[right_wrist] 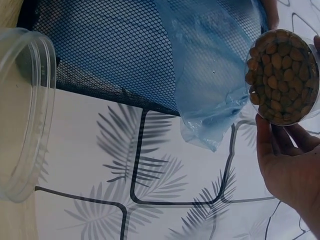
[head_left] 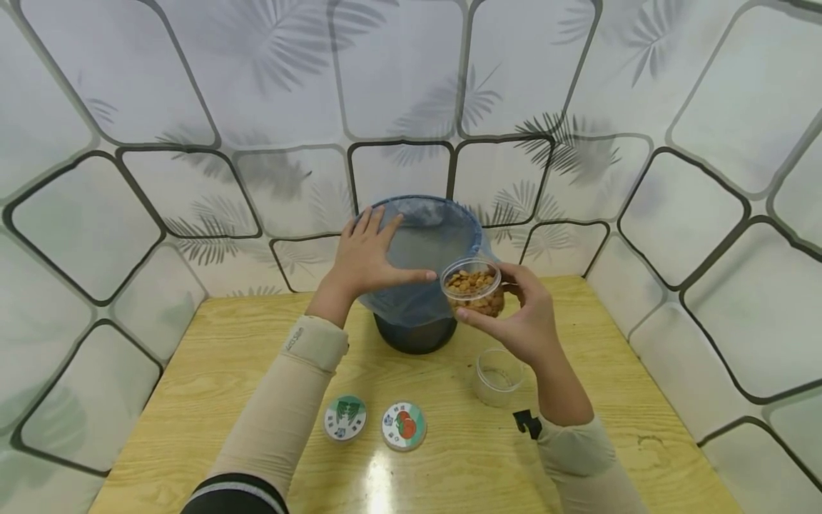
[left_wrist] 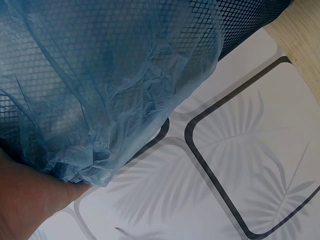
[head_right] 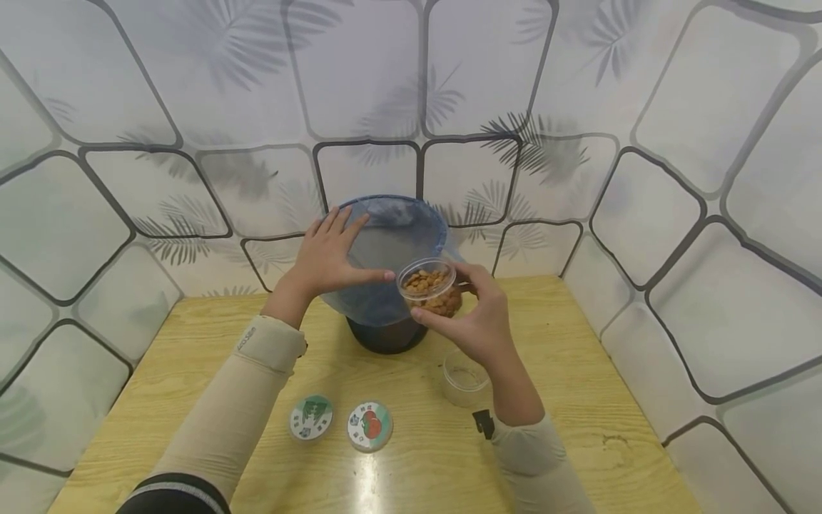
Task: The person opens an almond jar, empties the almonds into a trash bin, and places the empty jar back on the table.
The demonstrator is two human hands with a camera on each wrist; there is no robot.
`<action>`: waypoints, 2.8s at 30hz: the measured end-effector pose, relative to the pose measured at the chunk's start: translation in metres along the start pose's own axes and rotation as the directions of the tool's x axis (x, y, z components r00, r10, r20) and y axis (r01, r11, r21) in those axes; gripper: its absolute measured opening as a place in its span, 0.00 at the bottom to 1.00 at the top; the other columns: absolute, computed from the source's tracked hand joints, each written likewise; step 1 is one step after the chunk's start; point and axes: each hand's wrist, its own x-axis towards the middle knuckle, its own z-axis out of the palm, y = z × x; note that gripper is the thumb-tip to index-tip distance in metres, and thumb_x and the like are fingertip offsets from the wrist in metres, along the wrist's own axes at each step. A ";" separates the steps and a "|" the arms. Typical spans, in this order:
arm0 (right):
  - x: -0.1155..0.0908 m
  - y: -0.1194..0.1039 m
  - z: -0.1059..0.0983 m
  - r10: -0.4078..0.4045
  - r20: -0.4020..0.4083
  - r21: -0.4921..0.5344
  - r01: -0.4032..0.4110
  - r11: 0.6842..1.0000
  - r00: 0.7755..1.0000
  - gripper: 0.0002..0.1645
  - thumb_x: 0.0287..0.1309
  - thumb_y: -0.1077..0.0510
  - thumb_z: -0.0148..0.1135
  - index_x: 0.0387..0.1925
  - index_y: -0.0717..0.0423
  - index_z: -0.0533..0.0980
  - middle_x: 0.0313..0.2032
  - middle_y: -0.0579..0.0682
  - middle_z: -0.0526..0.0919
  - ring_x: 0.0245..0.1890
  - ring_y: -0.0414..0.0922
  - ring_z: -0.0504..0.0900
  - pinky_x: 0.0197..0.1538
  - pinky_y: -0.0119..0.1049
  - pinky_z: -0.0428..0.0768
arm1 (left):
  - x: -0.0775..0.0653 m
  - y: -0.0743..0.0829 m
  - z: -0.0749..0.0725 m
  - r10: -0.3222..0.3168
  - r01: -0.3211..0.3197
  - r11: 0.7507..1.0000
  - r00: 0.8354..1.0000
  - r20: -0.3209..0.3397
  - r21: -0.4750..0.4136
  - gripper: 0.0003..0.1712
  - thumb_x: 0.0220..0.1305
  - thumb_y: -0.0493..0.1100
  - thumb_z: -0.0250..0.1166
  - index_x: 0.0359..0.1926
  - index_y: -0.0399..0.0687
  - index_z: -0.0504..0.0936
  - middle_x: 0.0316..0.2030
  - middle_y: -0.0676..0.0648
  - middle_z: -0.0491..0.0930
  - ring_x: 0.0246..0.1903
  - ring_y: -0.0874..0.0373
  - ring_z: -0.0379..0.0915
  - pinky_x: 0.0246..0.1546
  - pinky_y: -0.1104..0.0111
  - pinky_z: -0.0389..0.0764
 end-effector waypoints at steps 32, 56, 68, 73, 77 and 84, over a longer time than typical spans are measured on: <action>0.019 0.007 -0.012 0.012 -0.057 -0.076 -0.016 0.997 0.998 0.49 0.40 0.60 0.90 0.67 0.59 0.78 0.56 0.55 0.83 0.53 0.44 0.80 0.57 0.26 0.76 | 0.000 -0.002 0.003 0.014 -0.014 1.000 1.000 -0.018 -0.009 0.75 0.48 0.92 0.59 0.87 0.58 0.49 0.86 0.39 0.41 0.86 0.38 0.34 0.83 0.38 0.39; 0.038 0.005 -0.019 -0.053 -0.063 -0.178 0.041 0.983 0.997 0.48 0.40 0.58 0.90 0.66 0.59 0.79 0.55 0.57 0.84 0.52 0.47 0.81 0.54 0.28 0.76 | 0.000 -0.002 0.000 0.018 -0.018 1.000 1.000 -0.014 -0.012 0.75 0.48 0.91 0.59 0.87 0.58 0.49 0.86 0.39 0.40 0.86 0.39 0.33 0.83 0.38 0.39; 0.046 0.005 -0.022 -0.037 -0.079 -0.205 0.020 0.978 0.996 0.48 0.40 0.56 0.91 0.65 0.60 0.79 0.55 0.57 0.83 0.54 0.51 0.81 0.54 0.40 0.76 | 0.001 0.000 -0.001 0.018 -0.018 1.000 1.000 -0.010 -0.010 0.73 0.50 0.89 0.61 0.87 0.58 0.49 0.86 0.39 0.41 0.86 0.39 0.34 0.83 0.38 0.40; 0.050 0.006 -0.023 -0.055 -0.081 -0.221 0.036 0.975 0.995 0.49 0.41 0.55 0.90 0.66 0.63 0.77 0.55 0.58 0.82 0.54 0.53 0.80 0.53 0.44 0.77 | 0.001 -0.001 0.001 0.019 -0.019 1.000 1.000 -0.012 -0.003 0.75 0.48 0.91 0.59 0.87 0.58 0.49 0.86 0.39 0.41 0.86 0.39 0.34 0.83 0.38 0.40; 0.056 0.007 -0.023 -0.066 -0.083 -0.248 0.043 0.968 0.994 0.50 0.42 0.54 0.90 0.66 0.62 0.77 0.56 0.59 0.82 0.55 0.54 0.80 0.54 0.47 0.77 | 0.001 -0.002 0.001 0.018 -0.018 1.000 1.000 -0.015 -0.008 0.74 0.49 0.91 0.59 0.87 0.58 0.50 0.86 0.39 0.41 0.86 0.39 0.34 0.83 0.38 0.40; 0.062 0.006 -0.022 -0.067 -0.094 -0.274 0.039 0.961 0.993 0.53 0.41 0.54 0.91 0.68 0.66 0.75 0.57 0.63 0.81 0.55 0.59 0.79 0.58 0.54 0.77 | 0.001 -0.003 0.000 0.014 -0.014 1.000 1.000 -0.015 -0.009 0.74 0.49 0.90 0.59 0.87 0.58 0.50 0.86 0.39 0.41 0.86 0.39 0.35 0.83 0.38 0.40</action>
